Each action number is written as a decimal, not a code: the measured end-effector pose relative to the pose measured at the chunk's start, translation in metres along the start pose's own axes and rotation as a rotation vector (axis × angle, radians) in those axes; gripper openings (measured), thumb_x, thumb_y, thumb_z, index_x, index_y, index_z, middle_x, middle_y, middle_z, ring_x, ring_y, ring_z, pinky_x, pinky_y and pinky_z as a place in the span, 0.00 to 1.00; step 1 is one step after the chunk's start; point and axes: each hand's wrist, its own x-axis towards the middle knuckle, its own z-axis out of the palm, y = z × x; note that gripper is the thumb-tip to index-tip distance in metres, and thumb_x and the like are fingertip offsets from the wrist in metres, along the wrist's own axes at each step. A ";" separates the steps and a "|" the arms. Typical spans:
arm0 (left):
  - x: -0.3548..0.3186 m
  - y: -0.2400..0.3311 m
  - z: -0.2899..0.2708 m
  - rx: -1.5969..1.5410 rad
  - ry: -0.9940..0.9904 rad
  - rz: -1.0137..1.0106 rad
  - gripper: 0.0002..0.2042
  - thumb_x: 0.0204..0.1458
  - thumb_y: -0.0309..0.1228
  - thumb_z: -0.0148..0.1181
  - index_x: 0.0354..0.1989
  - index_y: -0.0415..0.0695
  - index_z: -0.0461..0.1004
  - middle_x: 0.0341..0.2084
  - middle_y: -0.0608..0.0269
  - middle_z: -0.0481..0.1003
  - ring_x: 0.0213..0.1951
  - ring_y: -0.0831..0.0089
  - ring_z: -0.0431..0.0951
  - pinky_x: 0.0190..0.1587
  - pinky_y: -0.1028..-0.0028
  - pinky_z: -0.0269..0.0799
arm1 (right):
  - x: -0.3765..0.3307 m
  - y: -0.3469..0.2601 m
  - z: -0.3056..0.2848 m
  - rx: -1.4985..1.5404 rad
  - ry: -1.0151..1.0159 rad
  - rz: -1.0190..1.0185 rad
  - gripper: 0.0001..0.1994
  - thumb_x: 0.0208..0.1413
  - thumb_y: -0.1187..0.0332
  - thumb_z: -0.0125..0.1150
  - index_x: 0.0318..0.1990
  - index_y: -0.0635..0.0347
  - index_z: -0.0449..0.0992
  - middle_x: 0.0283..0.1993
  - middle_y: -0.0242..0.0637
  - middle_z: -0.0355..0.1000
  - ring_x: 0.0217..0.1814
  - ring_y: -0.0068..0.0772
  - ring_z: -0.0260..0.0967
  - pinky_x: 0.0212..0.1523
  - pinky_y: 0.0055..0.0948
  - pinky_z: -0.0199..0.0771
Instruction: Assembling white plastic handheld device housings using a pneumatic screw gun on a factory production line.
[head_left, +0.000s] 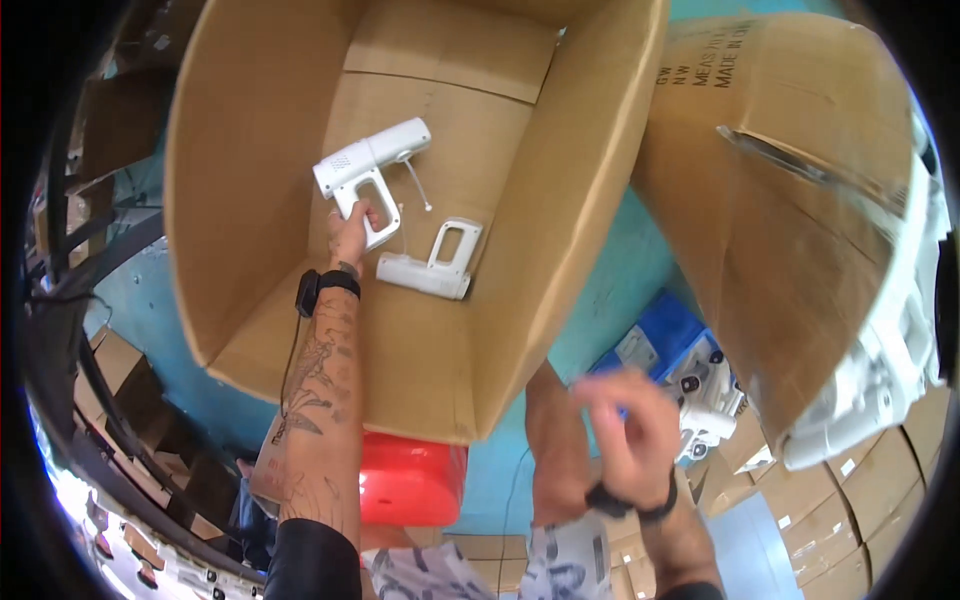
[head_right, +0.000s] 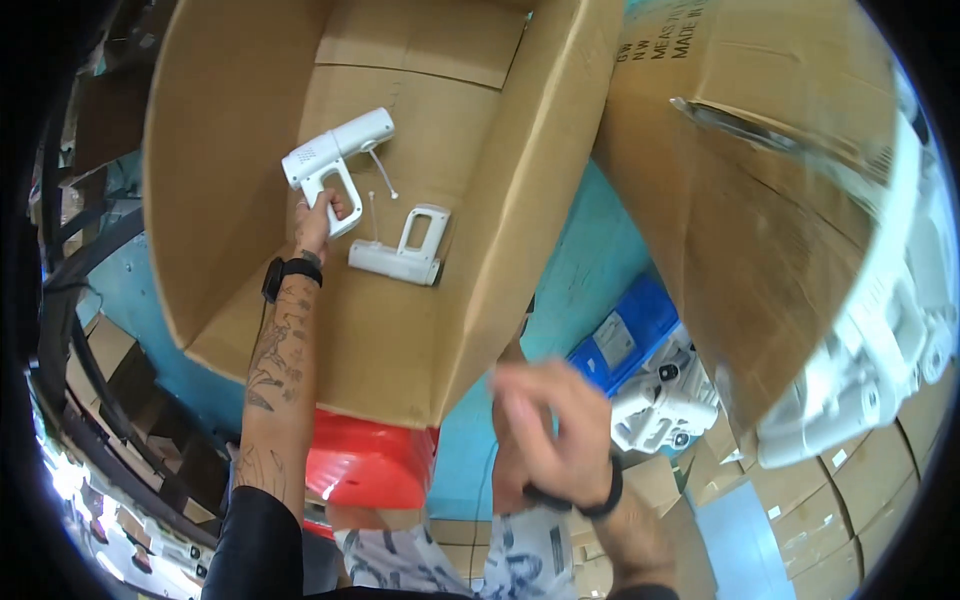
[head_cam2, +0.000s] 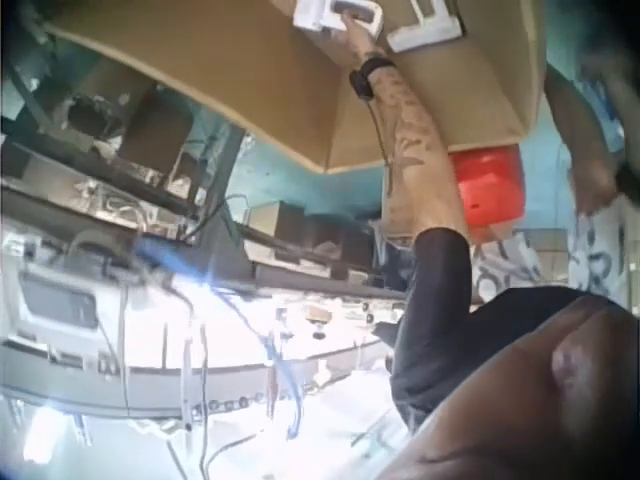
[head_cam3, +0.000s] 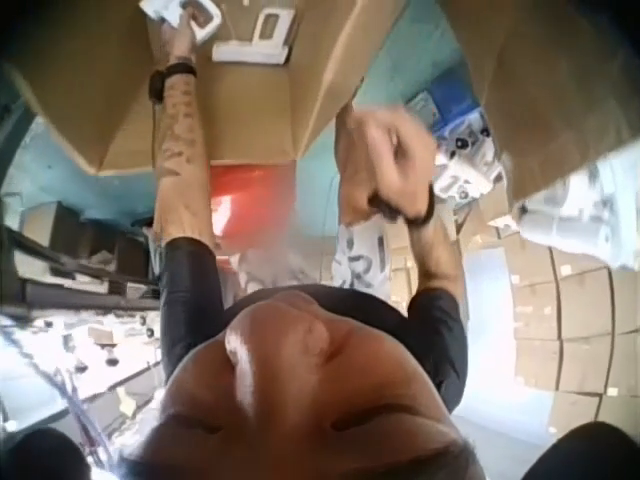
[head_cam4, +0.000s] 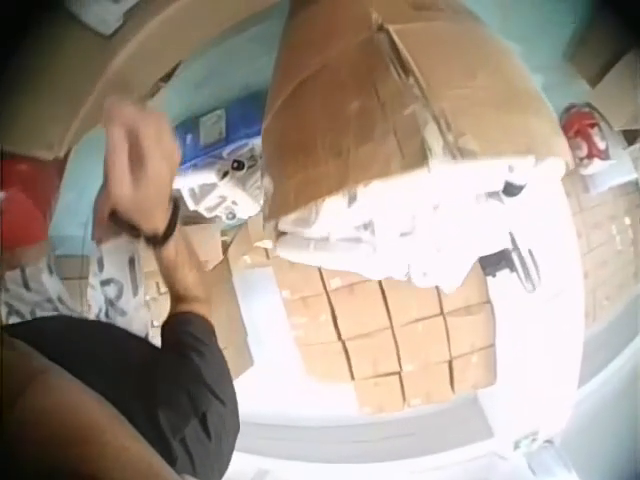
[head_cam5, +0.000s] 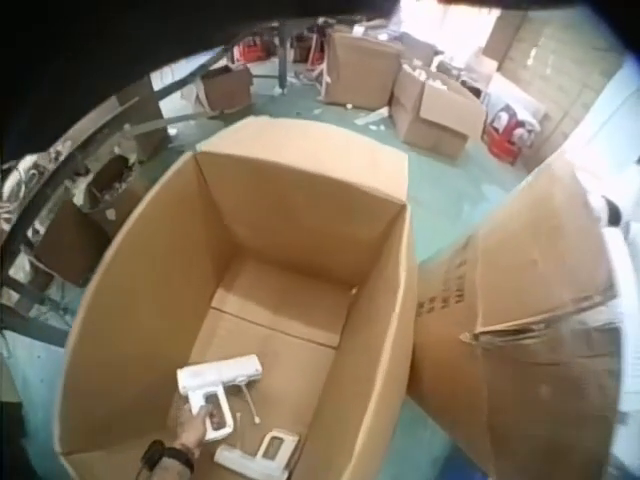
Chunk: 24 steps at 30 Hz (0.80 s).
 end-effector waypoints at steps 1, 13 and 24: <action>0.013 -0.017 0.015 0.056 -0.043 -0.008 0.12 0.56 0.33 0.63 0.40 0.37 0.72 0.27 0.60 0.78 0.27 0.74 0.77 0.30 0.73 0.73 | -0.017 0.008 -0.001 -0.009 -0.002 0.009 0.11 0.56 0.78 0.60 0.45 0.64 0.81 0.37 0.44 0.81 0.35 0.41 0.77 0.38 0.33 0.76; 0.102 -0.118 -0.019 1.072 -0.019 0.214 0.27 0.47 0.45 0.65 0.50 0.36 0.76 0.45 0.38 0.79 0.51 0.42 0.78 0.56 0.56 0.73 | -0.080 0.028 0.033 0.268 0.058 0.464 0.10 0.64 0.72 0.58 0.45 0.73 0.77 0.38 0.47 0.78 0.38 0.35 0.78 0.42 0.30 0.77; 0.066 -0.118 0.020 1.219 -0.262 0.385 0.35 0.49 0.47 0.66 0.60 0.35 0.65 0.55 0.39 0.70 0.56 0.43 0.72 0.61 0.57 0.69 | -0.089 0.044 0.048 0.321 -0.064 0.625 0.10 0.66 0.74 0.57 0.51 0.69 0.77 0.43 0.44 0.80 0.46 0.31 0.79 0.48 0.28 0.77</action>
